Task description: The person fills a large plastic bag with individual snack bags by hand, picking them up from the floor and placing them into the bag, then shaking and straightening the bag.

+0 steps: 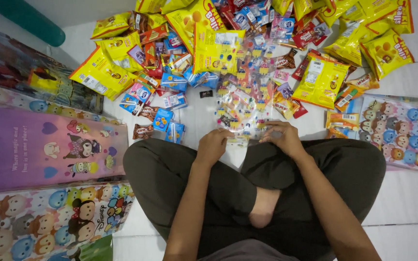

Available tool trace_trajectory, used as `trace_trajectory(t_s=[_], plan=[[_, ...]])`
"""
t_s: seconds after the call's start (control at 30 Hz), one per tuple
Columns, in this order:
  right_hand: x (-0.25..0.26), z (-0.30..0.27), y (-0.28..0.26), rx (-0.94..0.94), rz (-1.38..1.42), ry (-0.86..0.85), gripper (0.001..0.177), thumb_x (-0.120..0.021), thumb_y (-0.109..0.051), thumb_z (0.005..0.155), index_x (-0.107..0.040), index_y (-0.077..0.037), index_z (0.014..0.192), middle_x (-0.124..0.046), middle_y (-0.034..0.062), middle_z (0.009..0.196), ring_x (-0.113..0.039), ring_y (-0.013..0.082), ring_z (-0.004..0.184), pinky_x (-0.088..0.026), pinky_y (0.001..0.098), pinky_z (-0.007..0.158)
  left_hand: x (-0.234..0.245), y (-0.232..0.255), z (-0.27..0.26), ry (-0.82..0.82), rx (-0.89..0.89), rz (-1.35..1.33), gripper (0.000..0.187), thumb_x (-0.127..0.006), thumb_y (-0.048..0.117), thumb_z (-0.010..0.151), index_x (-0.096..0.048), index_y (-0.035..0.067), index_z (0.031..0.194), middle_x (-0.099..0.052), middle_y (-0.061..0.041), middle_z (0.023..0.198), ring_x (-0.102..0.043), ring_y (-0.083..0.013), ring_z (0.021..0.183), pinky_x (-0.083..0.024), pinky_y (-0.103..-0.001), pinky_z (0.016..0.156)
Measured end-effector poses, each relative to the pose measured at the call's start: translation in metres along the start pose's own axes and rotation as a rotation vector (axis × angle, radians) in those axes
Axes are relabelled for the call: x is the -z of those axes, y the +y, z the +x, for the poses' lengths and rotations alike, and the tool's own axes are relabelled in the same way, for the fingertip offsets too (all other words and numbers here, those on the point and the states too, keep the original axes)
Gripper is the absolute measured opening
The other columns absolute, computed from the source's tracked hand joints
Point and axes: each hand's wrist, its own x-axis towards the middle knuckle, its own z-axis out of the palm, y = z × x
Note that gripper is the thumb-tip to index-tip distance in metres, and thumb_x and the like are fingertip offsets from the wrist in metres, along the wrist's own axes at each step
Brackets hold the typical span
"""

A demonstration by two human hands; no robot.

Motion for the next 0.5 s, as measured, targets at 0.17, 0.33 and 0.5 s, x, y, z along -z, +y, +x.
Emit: trace_trajectory(t_s=[0.17, 0.33, 0.5], plan=[[0.000, -0.011, -0.050, 0.233, 0.037, 0.036, 0.026, -0.082, -0.019, 0.084, -0.078, -0.017, 0.110, -0.066, 0.0129, 0.134, -0.058, 0.0420, 0.126, -0.043, 0.0540, 0.108, 0.008, 0.009, -0.002, 0.007, -0.027, 0.044, 0.035, -0.057, -0.001, 0.095, -0.077, 0.023, 0.112, -0.075, -0.008, 0.107, -0.071, -0.0281, 0.101, -0.057, -0.039, 0.086], [-0.015, -0.016, -0.047, 0.280, -0.174, 0.112, 0.010, -0.078, -0.015, 0.092, -0.081, -0.010, 0.084, -0.076, 0.0126, 0.113, -0.067, 0.0402, 0.113, -0.055, 0.0480, 0.096, 0.012, 0.017, -0.002, 0.007, -0.137, 0.018, 0.048, -0.055, -0.008, 0.091, -0.075, 0.022, 0.122, -0.075, -0.010, 0.116, -0.070, -0.0322, 0.107, -0.056, -0.042, 0.091], [-0.018, -0.014, -0.023, 0.062, -0.183, 0.056, 0.025, -0.074, 0.003, 0.087, -0.080, -0.008, 0.109, -0.077, 0.0108, 0.110, -0.068, 0.0335, 0.113, -0.058, 0.0416, 0.095, 0.028, 0.033, -0.006, -0.036, -0.168, -0.099, 0.058, -0.055, -0.013, 0.084, -0.068, 0.015, 0.133, -0.071, -0.014, 0.128, -0.064, -0.0387, 0.119, -0.052, -0.051, 0.098]])
